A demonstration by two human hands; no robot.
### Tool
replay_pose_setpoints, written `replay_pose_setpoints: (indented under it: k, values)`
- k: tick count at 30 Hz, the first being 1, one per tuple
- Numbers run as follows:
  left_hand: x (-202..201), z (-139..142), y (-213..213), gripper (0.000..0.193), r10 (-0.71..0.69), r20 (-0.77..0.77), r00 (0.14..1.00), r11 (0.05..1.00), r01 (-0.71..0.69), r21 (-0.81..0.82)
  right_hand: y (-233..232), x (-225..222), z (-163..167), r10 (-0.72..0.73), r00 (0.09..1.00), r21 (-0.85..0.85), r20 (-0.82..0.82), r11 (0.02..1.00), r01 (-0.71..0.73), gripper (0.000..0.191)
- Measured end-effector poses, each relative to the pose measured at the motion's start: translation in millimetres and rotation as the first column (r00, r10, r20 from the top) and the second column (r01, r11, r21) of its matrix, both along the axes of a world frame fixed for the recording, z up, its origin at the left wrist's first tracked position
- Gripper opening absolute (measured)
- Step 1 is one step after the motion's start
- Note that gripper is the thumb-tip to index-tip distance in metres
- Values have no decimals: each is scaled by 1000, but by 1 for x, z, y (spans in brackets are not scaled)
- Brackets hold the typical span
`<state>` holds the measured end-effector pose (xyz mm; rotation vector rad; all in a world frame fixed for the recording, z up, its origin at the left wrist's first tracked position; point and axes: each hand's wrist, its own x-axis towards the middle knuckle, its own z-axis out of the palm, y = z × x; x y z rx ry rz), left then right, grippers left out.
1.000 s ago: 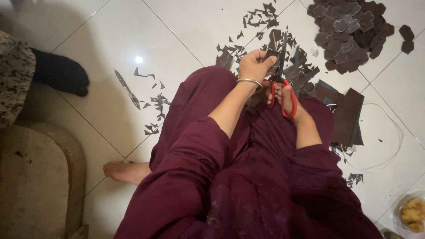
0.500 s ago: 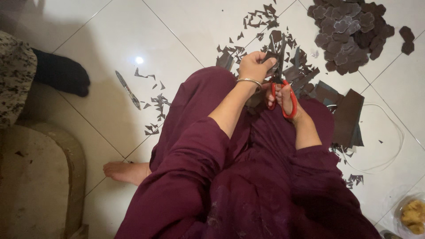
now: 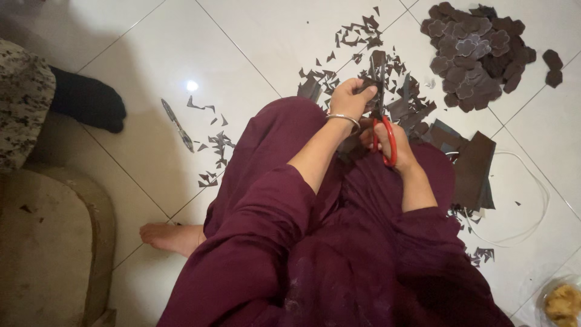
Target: The person sits on the floor and uses red-handled scissors to cut small, flower-like shapes from a dark sheet of material. They hold the material with one hand and cut with the other, placing the finished pieces into a growing pile on the floor.
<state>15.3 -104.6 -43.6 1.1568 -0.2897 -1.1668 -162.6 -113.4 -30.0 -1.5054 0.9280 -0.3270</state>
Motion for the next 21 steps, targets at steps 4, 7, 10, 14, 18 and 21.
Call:
replay_pose_setpoints:
  k: [4, 7, 10, 14, 18, 21]
  values:
    - [-3, -11, -4, 15, 32, 25, 999, 999, -32, -12, -2, 0, -5, -63, 998, 50, 16, 997, 62, 54]
    - [-4, -11, -4, 16, 38, 45, 998, 999, -38, -5, -7, 0, -15, -87, 996, 142, 31, 986, 82, 55]
    - [-3, -6, 0, 16, 20, 94, 995, 999, -25, 47, -10, -1, -23, -70, 997, 229, 23, 971, 63, 70]
    - [-1, 5, 3, 18, 14, 81, 997, 998, -20, 67, -7, -6, -21, 24, 999, 138, -45, 990, -18, 97]
    - [1, 8, 5, 19, -6, 113, 994, 995, -6, 98, -5, -3, -18, 44, 999, 142, -22, 989, -41, 109]
    - [0, 4, 4, 19, -12, 124, 992, 996, 0, 94, -5, 0, -20, -3, 1000, 137, -5, 991, 4, 109]
